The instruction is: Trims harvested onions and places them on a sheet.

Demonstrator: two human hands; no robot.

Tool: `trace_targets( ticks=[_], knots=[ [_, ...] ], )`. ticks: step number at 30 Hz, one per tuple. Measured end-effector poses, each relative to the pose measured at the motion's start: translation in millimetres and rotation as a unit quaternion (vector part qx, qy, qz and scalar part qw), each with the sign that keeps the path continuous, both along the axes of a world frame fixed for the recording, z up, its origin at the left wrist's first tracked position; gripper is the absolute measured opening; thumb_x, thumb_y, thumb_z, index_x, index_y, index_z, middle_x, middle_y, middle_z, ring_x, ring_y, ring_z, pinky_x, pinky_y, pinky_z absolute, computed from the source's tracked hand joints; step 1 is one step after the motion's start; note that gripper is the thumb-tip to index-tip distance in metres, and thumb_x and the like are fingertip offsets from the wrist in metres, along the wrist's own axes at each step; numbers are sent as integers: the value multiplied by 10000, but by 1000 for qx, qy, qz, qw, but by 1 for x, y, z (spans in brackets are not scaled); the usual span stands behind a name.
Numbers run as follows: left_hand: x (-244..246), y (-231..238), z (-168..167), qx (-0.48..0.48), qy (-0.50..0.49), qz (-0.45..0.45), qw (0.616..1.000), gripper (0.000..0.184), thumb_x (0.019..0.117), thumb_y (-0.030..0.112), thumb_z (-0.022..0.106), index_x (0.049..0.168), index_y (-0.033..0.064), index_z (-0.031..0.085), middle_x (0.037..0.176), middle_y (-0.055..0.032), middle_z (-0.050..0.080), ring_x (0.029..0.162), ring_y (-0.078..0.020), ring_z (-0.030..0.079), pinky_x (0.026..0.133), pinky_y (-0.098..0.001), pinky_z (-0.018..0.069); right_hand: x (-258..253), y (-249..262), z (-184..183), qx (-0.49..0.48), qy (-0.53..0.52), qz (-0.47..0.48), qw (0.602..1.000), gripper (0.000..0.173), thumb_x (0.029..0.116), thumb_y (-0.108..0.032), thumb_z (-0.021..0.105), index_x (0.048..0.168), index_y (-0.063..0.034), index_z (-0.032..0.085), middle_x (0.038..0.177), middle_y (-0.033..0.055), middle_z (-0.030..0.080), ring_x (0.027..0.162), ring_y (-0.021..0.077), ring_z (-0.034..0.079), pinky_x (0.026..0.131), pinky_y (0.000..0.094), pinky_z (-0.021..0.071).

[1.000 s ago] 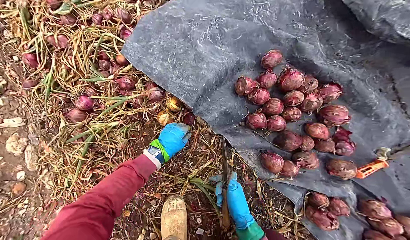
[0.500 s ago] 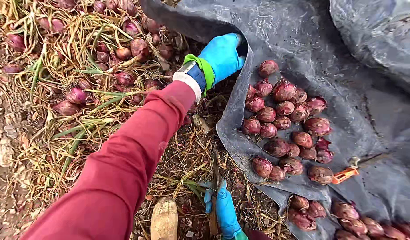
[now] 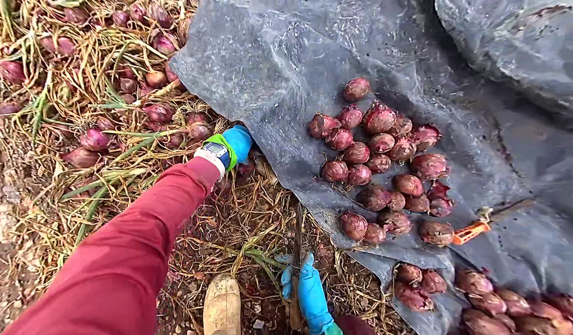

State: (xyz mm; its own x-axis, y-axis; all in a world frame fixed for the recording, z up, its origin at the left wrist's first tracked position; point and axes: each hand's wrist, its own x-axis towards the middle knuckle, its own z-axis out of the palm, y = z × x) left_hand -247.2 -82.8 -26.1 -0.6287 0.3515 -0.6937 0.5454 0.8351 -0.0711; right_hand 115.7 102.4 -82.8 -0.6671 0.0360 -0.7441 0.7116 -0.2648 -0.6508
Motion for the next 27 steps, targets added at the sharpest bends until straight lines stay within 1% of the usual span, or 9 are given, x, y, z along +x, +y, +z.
trace_targets(
  ticks=[2, 4, 7, 12, 16, 19, 22, 25, 27],
  knots=[
    [-1, -13, -12, 18, 26, -22, 999, 608, 905, 446, 754, 1345, 47, 625, 1417, -208, 581, 1345, -409, 526, 1097, -591, 423, 1, 0, 6, -6, 20, 4, 1000, 953, 1021, -670, 24, 1166, 17, 669, 643, 144, 646, 457, 227, 598, 421, 364, 543],
    [17, -35, -40, 126, 108, -3, 986, 578, 742, 483, 829, 1160, 100, 718, 1226, -175, 688, 1226, -423, 586, 1017, -637, 455, 1, -1, 9, -11, 24, -8, 1000, 954, 1015, -685, 30, 1170, 12, 662, 645, 158, 644, 459, 240, 601, 421, 373, 543],
    [83, -35, -3, 237, 62, 123, 962, 656, 665, 553, 853, 1212, 228, 697, 1123, -70, 725, 1122, -282, 669, 985, -550, 539, -2, -8, 12, -49, 46, -22, 997, 982, 993, -724, 38, 1177, 19, 652, 629, 140, 625, 450, 231, 587, 415, 375, 540],
    [201, -37, 50, 333, -161, 250, 895, 650, 783, 545, 862, 1335, 276, 649, 1124, 10, 747, 1037, -164, 713, 942, -509, 586, -22, -40, 38, -99, 169, 39, 980, 913, 792, -910, 455, 972, -39, 665, 600, 63, 611, 448, 195, 598, 443, 370, 565],
    [239, -54, 70, 281, -182, 168, 927, 517, 898, 586, 737, 1266, 232, 654, 1018, -10, 739, 969, -202, 714, 884, -523, 580, -32, -51, 57, -18, 196, 98, 975, 933, 801, -942, 339, 913, -66, 639, 611, 71, 617, 458, 196, 593, 442, 365, 551],
    [227, -76, 77, 210, -118, 96, 966, 435, 966, 598, 634, 1043, 177, 716, 924, -57, 728, 914, -274, 710, 813, -568, 557, -30, -47, 67, -10, 187, 147, 971, 953, 835, -931, 263, 927, -70, 661, 570, 63, 573, 425, 188, 549, 412, 350, 510],
    [223, -95, 71, 261, -30, 189, 946, 406, 991, 572, 616, 946, 190, 746, 868, -37, 735, 856, -234, 710, 793, -551, 557, -24, -39, 65, -26, 192, 105, 975, 967, 807, -944, 288, 990, -59, 632, 545, 72, 553, 377, 195, 529, 369, 358, 505],
    [235, -69, 90, 241, -25, 193, 951, 363, 1036, 510, 555, 1064, 201, 744, 992, -49, 746, 947, -253, 721, 841, -559, 573, -23, -36, 57, 8, 142, 200, 970, 956, 901, -869, 232, 1067, -43, 683, 613, 77, 593, 447, 197, 558, 433, 359, 521],
    [246, -34, 104, 168, -102, 92, 976, 371, 1064, 451, 482, 1079, 158, 710, 1049, -93, 726, 1001, -314, 706, 839, -596, 558, -31, -30, 60, 31, 143, 301, 942, 978, 837, -935, 234, 1016, -92, 695, 636, 44, 621, 486, 173, 587, 466, 352, 531]
  ],
)
